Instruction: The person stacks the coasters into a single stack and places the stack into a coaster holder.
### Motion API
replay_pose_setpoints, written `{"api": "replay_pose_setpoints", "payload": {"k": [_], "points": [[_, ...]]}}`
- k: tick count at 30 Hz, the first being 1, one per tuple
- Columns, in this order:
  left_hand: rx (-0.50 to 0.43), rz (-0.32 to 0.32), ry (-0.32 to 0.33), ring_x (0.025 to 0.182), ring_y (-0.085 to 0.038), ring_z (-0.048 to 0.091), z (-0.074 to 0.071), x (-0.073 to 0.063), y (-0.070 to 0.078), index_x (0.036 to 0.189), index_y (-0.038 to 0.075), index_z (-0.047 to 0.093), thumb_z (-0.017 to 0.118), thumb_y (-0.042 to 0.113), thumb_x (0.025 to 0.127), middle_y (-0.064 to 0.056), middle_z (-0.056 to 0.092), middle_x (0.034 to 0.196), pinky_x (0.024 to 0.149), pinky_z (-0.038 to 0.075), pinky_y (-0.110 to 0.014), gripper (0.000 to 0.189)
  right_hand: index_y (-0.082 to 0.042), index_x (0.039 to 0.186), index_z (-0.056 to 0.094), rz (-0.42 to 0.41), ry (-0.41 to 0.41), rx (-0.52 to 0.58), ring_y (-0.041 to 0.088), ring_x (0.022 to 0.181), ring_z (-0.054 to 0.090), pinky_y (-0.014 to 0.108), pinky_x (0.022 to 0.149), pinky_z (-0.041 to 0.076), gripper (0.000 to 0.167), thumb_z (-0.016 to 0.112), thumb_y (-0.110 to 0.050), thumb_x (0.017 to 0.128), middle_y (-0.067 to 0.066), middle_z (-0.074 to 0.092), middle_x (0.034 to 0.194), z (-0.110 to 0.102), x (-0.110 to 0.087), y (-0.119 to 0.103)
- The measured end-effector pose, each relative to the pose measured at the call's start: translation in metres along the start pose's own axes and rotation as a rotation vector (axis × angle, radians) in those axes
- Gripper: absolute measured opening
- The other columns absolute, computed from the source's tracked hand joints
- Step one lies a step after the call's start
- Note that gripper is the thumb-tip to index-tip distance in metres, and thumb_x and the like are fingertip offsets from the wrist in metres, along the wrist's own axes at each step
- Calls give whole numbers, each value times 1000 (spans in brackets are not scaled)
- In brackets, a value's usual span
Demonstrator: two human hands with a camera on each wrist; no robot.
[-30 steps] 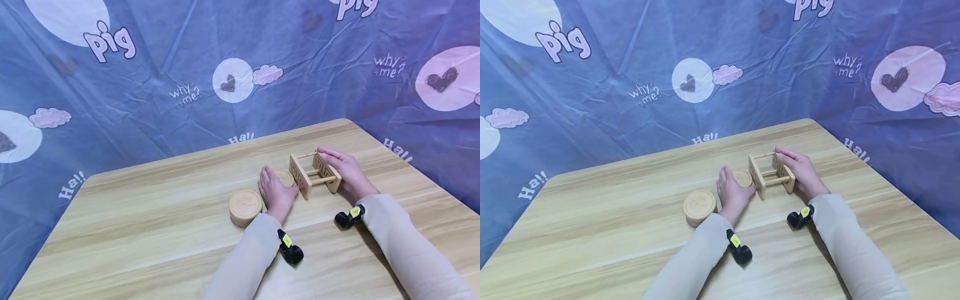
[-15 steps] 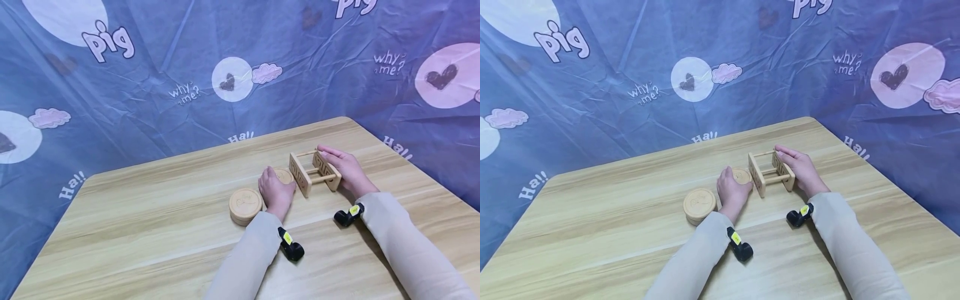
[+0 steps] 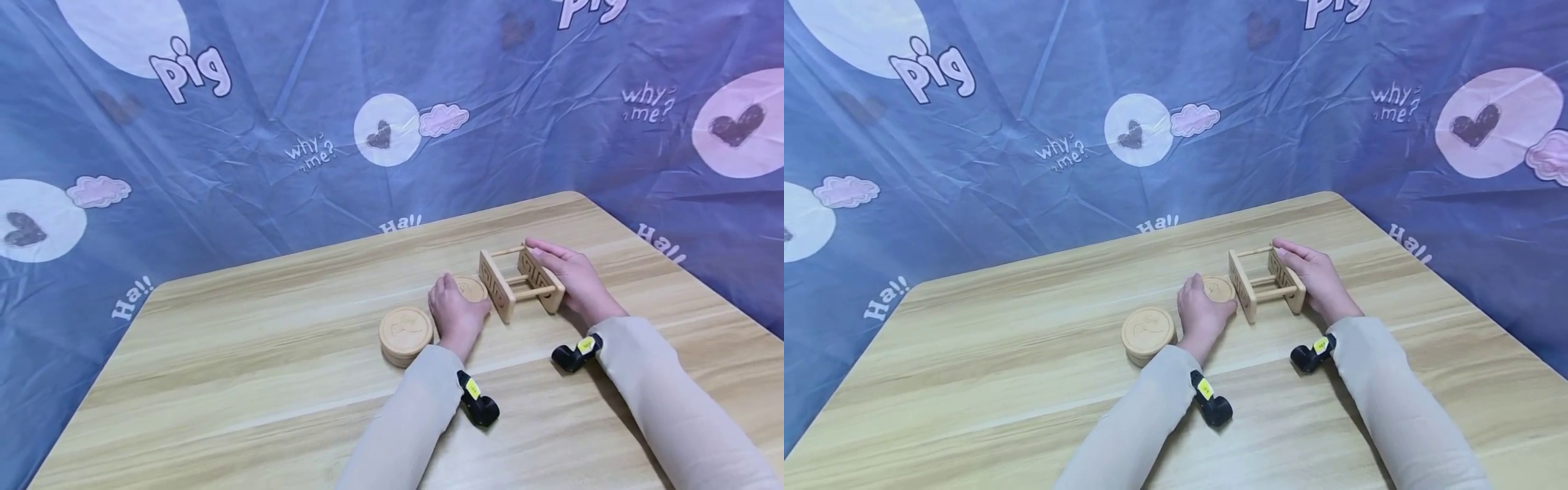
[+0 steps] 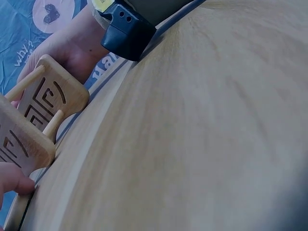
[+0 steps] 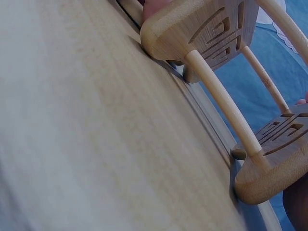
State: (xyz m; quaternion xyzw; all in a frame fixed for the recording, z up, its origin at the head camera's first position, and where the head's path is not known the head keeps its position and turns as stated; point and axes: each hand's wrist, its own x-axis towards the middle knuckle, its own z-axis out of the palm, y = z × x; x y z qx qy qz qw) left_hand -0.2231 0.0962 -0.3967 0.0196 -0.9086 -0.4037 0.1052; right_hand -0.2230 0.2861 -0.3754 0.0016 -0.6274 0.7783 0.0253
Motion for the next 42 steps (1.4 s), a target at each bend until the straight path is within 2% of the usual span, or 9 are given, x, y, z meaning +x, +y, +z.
{"api": "replay_pose_setpoints", "payload": {"k": [6, 10, 18, 25, 29, 33, 36, 42], "points": [[-181, -77, 27, 127, -29, 38, -2, -1, 0, 134, -2, 44, 85, 23, 58, -14, 48, 135, 109, 30, -35, 90, -29, 107, 68, -8, 5, -7, 0, 87, 63, 16, 75, 52, 20, 60, -23, 90, -19, 67, 97, -1, 0, -1], [-231, -87, 46, 130, -29, 35, -4, -2, 1, 137, 0, 41, 85, 21, 58, -14, 44, 139, 111, 28, -37, 92, -28, 110, 67, -9, -8, 3, 2, 87, 64, 18, 76, 53, 21, 59, -23, 91, -18, 67, 98, 0, 2, -1], [-270, 8, 63, 133, -29, 31, -10, -11, 5, 139, 2, 39, 84, 15, 57, -14, 40, 142, 112, 24, -42, 95, -28, 113, 65, -6, -21, -15, 2, 87, 64, 18, 75, 53, 24, 58, -23, 92, -19, 66, 98, 0, 4, 2], [-325, 11, 50, 133, -26, 32, -16, -16, 17, 139, 3, 39, 84, 15, 57, -12, 41, 142, 111, 26, -40, 94, -30, 106, 68, -18, -13, -4, 1, 87, 63, 17, 74, 53, 20, 58, -22, 91, -19, 67, 97, -1, 2, 2], [-288, 6, 30, 133, -24, 33, -22, -19, 23, 141, 7, 38, 83, 19, 58, -8, 40, 143, 110, 29, -41, 95, -31, 104, 68, -24, -24, 10, 1, 87, 64, 17, 74, 53, 19, 58, -21, 92, -18, 67, 97, -2, 1, 2], [-221, 29, 4, 133, -23, 33, -32, -20, 26, 142, 9, 36, 82, 25, 60, -6, 39, 145, 108, 33, -41, 95, -30, 105, 68, -26, -34, 14, 2, 87, 64, 17, 74, 53, 20, 57, -21, 92, -18, 67, 98, -2, 1, 2], [-236, 49, -19, 135, -23, 31, -41, -19, 25, 143, 9, 34, 82, 23, 62, -6, 37, 146, 109, 31, -38, 95, -30, 105, 68, -21, -39, 24, 2, 87, 64, 17, 74, 53, 20, 57, -20, 92, -17, 68, 98, -2, 2, 3], [-265, 34, -54, 137, -23, 26, -64, -14, 23, 144, 9, 32, 81, 18, 62, -5, 32, 149, 111, 27, -36, 96, -30, 104, 68, -6, -38, 42, 4, 86, 65, 19, 74, 54, 20, 57, -19, 92, -16, 68, 98, -3, 1, 1]]}}
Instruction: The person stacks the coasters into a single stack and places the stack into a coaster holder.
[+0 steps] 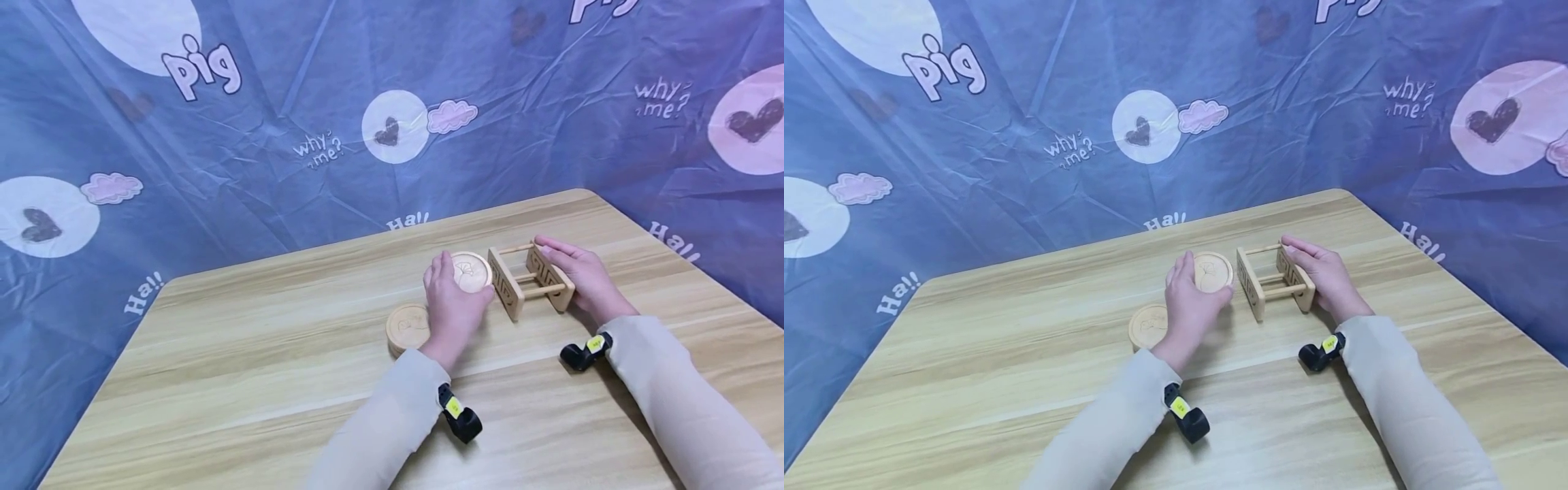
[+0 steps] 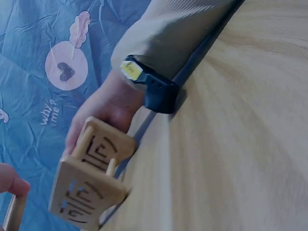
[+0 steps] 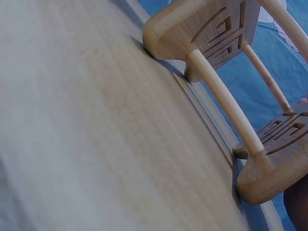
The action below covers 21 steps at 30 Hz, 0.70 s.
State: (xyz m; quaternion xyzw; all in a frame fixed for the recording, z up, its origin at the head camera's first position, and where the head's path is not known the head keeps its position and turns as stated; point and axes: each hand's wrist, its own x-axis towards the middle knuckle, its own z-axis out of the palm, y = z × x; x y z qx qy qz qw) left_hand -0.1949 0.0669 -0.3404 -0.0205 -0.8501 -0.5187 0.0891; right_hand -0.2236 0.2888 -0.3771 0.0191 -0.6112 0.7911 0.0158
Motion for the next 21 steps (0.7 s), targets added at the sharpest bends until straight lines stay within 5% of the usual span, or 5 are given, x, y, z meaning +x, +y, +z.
{"api": "replay_pose_setpoints", "payload": {"k": [11, 21], "points": [[-27, 40, -21, 136, -23, 27, -39, 3, 6, 143, 5, 34, 81, 14, 62, -9, 33, 148, 112, 24, -33, 94, -30, 105, 68, -6, -16, 9, 2, 87, 64, 17, 73, 53, 22, 56, -17, 93, -17, 68, 99, -1, 0, 0], [65, -9, -155, 138, -26, 26, -68, -5, -1, 143, 8, 34, 82, 17, 63, -7, 32, 149, 113, 23, -39, 94, -28, 107, 68, -16, -30, 30, 5, 87, 65, 20, 73, 54, 22, 56, -17, 93, -14, 68, 100, -1, 1, 2]]}}
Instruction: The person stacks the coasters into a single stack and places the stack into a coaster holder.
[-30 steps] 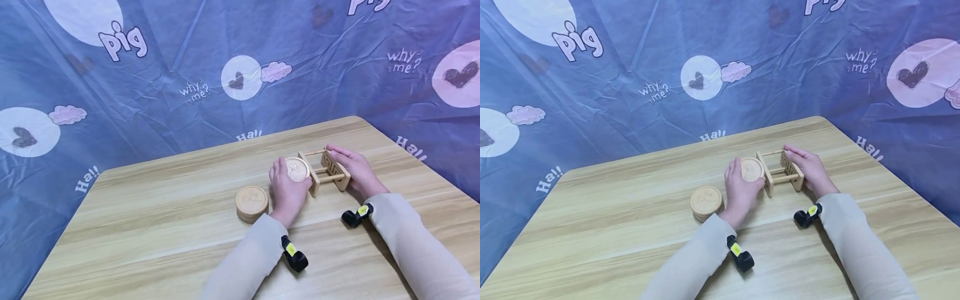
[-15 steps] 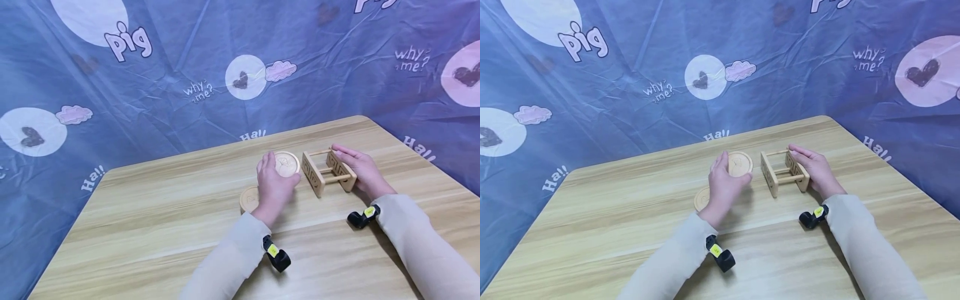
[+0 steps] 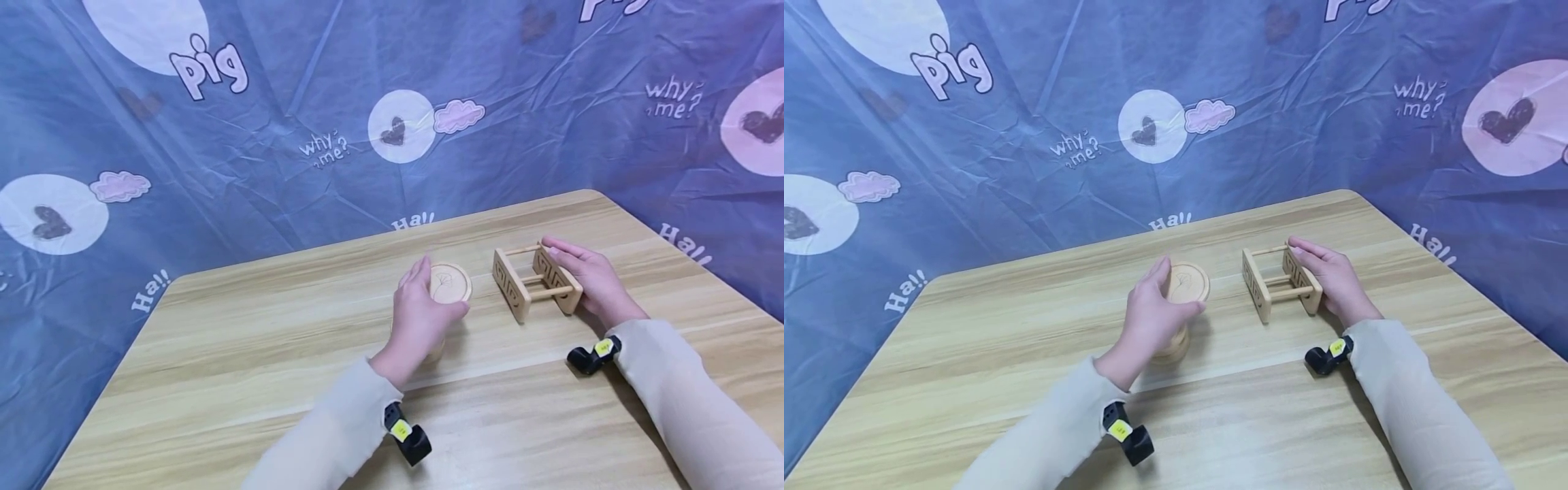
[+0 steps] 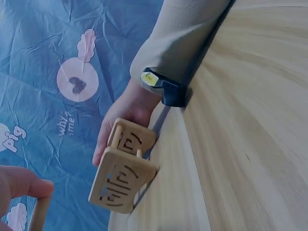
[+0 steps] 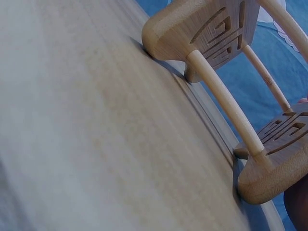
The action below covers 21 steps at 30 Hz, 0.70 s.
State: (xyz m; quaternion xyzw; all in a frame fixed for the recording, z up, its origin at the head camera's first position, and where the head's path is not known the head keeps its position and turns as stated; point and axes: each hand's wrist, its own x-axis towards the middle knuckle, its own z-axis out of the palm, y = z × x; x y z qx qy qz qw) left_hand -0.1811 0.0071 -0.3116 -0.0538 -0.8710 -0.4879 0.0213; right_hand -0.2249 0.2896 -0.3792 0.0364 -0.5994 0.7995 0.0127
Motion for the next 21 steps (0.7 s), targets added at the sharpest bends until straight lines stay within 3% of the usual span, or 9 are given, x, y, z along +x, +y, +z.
{"api": "replay_pose_setpoints", "payload": {"k": [7, 14, 21], "points": [[91, -24, -64, 135, -29, 31, -14, -5, -11, 140, 6, 38, 84, 18, 61, -9, 37, 146, 112, 25, -41, 92, -28, 110, 67, 15, 19, -35, 4, 88, 65, 20, 74, 54, 22, 57, -21, 92, -16, 67, 100, -1, 1, 0], [80, -65, -105, 135, -29, 32, -22, -10, -19, 140, 5, 39, 83, 15, 62, -10, 37, 146, 112, 26, -40, 90, -28, 110, 67, 17, 19, -16, 5, 87, 65, 20, 73, 54, 22, 58, -19, 92, -16, 67, 100, -1, 0, -2], [98, -58, -111, 134, -32, 31, -27, -13, -28, 139, 2, 39, 83, 14, 61, -14, 37, 145, 112, 25, -43, 90, -29, 105, 68, 8, 9, 3, 4, 87, 65, 20, 73, 54, 22, 56, -16, 93, -15, 68, 99, -1, 0, -2]]}}
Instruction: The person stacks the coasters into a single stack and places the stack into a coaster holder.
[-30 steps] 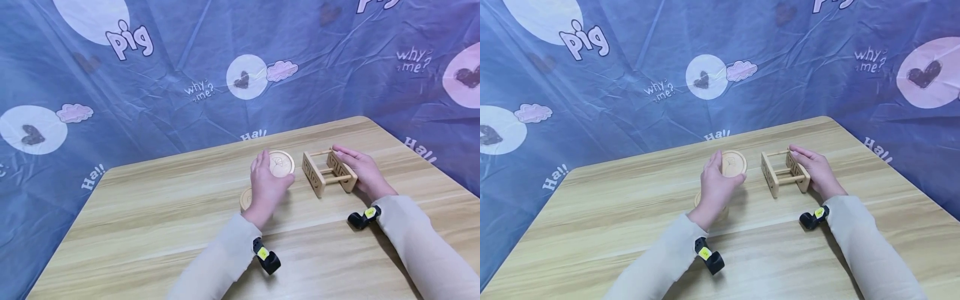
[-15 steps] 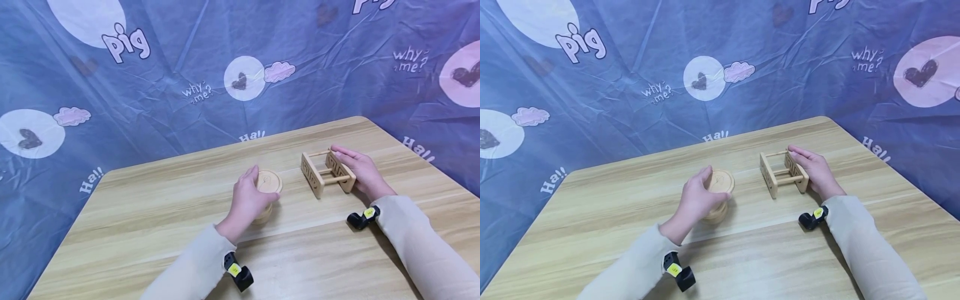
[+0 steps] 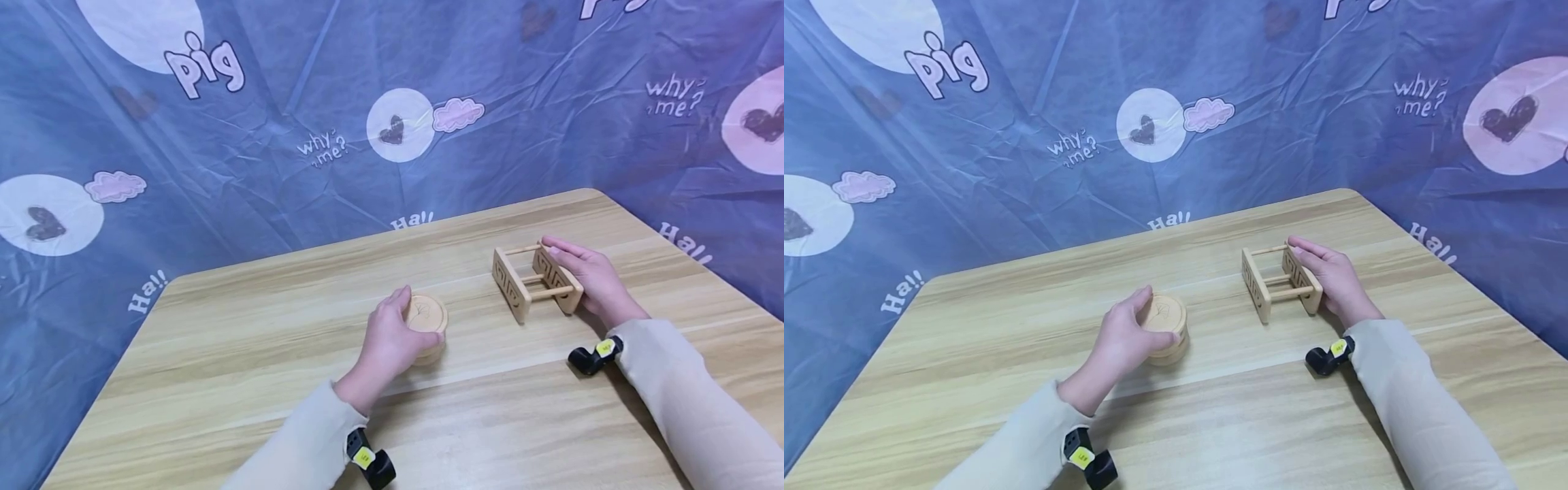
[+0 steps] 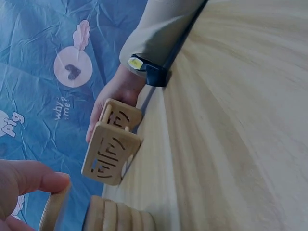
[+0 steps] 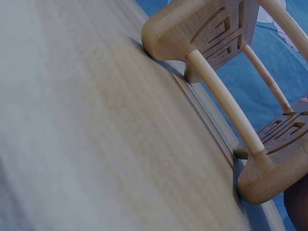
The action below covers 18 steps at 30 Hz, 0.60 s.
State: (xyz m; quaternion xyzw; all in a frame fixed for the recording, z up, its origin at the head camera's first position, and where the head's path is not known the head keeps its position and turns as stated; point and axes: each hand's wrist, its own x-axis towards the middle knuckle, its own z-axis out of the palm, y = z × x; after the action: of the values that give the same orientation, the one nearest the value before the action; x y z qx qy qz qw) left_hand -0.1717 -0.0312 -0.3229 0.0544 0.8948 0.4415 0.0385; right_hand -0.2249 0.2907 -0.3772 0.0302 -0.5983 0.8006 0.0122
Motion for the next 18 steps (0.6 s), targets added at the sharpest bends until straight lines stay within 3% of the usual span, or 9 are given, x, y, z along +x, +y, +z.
{"api": "replay_pose_setpoints", "payload": {"k": [18], "points": [[2, -25, -3, 134, -33, 31, 5, -1, -17, 139, 1, 39, 84, 14, 60, -14, 37, 145, 111, 26, -43, 92, -29, 105, 69, -4, -5, 2, 4, 86, 65, 19, 72, 54, 23, 55, -15, 93, -15, 68, 100, 1, 1, 1]]}}
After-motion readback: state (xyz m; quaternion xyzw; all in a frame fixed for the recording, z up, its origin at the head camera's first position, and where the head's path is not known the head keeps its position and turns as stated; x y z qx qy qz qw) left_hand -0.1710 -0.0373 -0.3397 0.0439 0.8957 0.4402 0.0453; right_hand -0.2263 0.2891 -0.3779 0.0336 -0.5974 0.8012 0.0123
